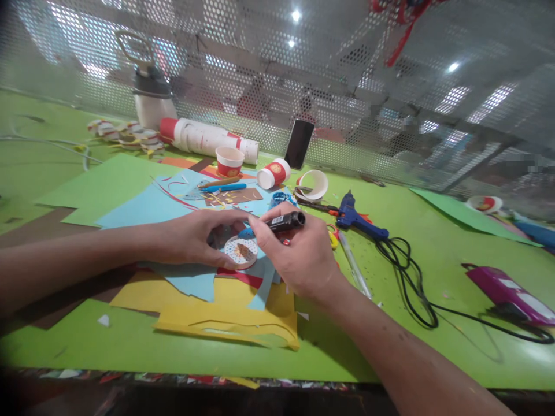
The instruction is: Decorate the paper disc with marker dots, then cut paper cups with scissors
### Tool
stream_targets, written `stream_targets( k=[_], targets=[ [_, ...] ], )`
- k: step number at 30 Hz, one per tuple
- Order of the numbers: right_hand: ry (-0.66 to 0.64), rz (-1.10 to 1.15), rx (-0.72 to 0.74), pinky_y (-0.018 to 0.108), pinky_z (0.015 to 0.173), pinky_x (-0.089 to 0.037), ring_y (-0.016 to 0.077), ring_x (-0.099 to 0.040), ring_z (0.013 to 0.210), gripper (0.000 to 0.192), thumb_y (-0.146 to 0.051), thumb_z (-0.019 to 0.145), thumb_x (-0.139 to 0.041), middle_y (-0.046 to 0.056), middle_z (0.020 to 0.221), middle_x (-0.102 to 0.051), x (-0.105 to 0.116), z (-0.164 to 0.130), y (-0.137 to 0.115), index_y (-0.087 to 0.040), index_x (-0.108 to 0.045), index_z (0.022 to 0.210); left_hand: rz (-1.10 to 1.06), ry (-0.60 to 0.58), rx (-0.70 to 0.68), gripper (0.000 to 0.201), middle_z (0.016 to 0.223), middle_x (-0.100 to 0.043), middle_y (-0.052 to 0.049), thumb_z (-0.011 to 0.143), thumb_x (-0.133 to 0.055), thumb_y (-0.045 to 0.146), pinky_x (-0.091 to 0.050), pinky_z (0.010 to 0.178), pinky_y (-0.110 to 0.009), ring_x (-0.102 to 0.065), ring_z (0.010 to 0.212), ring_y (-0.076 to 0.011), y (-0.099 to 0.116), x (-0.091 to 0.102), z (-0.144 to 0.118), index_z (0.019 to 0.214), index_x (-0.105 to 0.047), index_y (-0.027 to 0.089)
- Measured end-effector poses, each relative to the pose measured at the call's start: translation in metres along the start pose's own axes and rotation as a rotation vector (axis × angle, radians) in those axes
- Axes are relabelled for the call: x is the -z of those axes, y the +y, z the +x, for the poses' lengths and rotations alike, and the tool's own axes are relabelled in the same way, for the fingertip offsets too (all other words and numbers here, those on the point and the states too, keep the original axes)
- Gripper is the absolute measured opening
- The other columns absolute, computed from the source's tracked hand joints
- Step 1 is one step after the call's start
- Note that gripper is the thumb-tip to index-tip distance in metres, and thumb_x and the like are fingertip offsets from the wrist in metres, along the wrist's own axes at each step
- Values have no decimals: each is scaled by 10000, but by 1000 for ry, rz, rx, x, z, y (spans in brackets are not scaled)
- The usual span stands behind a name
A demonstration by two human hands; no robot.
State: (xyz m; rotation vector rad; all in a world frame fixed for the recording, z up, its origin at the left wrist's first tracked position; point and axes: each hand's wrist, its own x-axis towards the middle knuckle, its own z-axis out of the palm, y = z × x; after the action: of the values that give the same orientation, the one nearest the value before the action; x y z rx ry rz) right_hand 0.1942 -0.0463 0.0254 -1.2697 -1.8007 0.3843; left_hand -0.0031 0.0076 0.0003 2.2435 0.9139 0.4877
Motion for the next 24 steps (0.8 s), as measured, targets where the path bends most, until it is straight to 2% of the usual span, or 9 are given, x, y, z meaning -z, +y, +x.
stream_targets(
  k=[11,24],
  targets=[
    [-66,-2,-11,276,481,-446,151,-590,513,174,-324,801,-635,7,576,-625,-3,1,3,-169,-648,724,-35,-20,-7,780,1061,-653,-47,691,-766,402,-439,719,-260,-583,843,-170,1,0,-1,1385,-463,219],
    [-70,6,-8,272,478,-455,147,-583,501,166,-334,792,-650,3,558,-626,-5,0,5,-181,-652,730,-26,-7,-15,765,1076,-661,-58,687,-775,374,-437,746,-270,-590,866,-182,1,0,-1,1371,-479,200]
  ],
)
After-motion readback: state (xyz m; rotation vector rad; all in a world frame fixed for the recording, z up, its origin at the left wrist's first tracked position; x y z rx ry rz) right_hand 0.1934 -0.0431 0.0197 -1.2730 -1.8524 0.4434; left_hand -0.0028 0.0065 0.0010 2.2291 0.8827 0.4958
